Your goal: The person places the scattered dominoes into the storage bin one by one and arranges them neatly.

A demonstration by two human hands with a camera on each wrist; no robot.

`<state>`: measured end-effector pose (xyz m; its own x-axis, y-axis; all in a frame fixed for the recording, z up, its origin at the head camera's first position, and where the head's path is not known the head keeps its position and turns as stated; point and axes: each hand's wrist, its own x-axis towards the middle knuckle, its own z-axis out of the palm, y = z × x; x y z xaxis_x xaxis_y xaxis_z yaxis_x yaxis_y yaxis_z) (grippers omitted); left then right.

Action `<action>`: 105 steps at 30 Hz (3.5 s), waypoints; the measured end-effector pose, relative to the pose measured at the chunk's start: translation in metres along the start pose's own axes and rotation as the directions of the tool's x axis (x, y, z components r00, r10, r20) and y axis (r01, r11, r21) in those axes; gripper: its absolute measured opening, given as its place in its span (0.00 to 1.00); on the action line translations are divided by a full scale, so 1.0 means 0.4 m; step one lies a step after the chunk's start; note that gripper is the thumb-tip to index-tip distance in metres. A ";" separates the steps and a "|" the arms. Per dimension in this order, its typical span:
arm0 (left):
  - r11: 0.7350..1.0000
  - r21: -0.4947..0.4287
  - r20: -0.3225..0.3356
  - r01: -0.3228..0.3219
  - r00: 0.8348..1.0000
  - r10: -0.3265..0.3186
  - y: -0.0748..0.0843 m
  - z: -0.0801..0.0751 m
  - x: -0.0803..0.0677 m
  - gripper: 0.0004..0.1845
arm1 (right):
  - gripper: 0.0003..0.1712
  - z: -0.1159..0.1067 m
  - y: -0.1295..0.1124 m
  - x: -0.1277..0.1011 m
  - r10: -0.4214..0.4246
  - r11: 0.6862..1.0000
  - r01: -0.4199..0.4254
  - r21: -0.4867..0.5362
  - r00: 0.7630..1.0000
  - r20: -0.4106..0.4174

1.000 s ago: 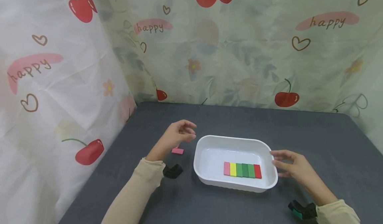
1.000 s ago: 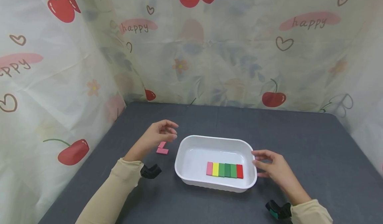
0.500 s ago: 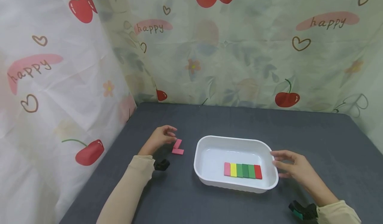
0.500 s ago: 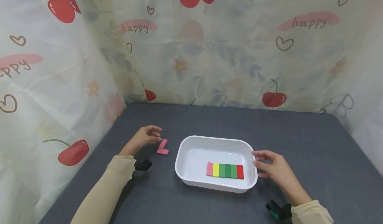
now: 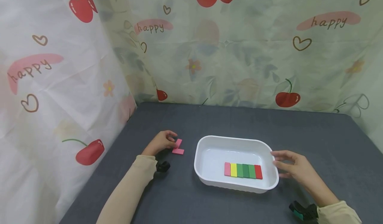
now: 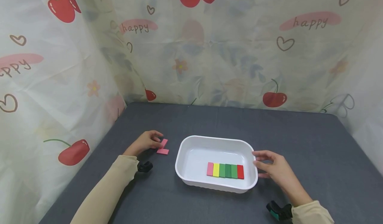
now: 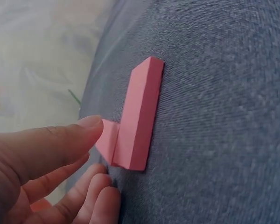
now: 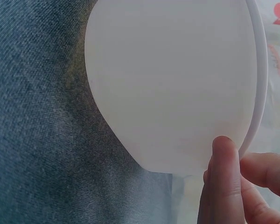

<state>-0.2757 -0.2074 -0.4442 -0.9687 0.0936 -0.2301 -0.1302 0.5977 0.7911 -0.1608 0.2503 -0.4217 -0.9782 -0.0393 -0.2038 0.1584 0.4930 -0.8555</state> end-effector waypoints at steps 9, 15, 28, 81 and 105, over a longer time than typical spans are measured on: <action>0.998 0.057 -0.038 0.033 0.999 -0.031 0.008 0.022 0.008 0.25 | 0.34 0.001 -0.003 0.001 0.001 1.000 -0.002 -0.007 1.000 -0.005; 0.996 0.073 -0.063 0.049 0.997 -0.044 0.010 0.028 0.008 0.24 | 0.34 0.002 -0.003 0.005 0.005 1.000 -0.006 -0.029 1.000 -0.018; 0.994 0.107 -0.048 0.020 0.999 -0.015 0.013 0.034 0.017 0.17 | 0.34 0.001 -0.003 0.002 0.008 1.000 -0.009 -0.017 1.000 -0.011; 0.939 0.293 -0.267 0.181 0.958 -0.101 0.031 0.063 -0.018 0.26 | 0.34 0.000 -0.003 0.001 0.005 1.000 -0.005 -0.013 1.000 -0.002; 0.983 0.101 -0.170 0.151 0.977 -0.133 0.028 0.035 -0.012 0.22 | 0.35 0.001 0.001 -0.001 -0.002 1.000 0.002 -0.005 1.000 0.001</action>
<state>-0.2695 -0.1900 -0.4420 -0.9645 -0.1230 -0.2335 -0.2531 0.6821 0.6860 -0.1602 0.2501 -0.4220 -0.9784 -0.0413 -0.2026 0.1557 0.4974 -0.8534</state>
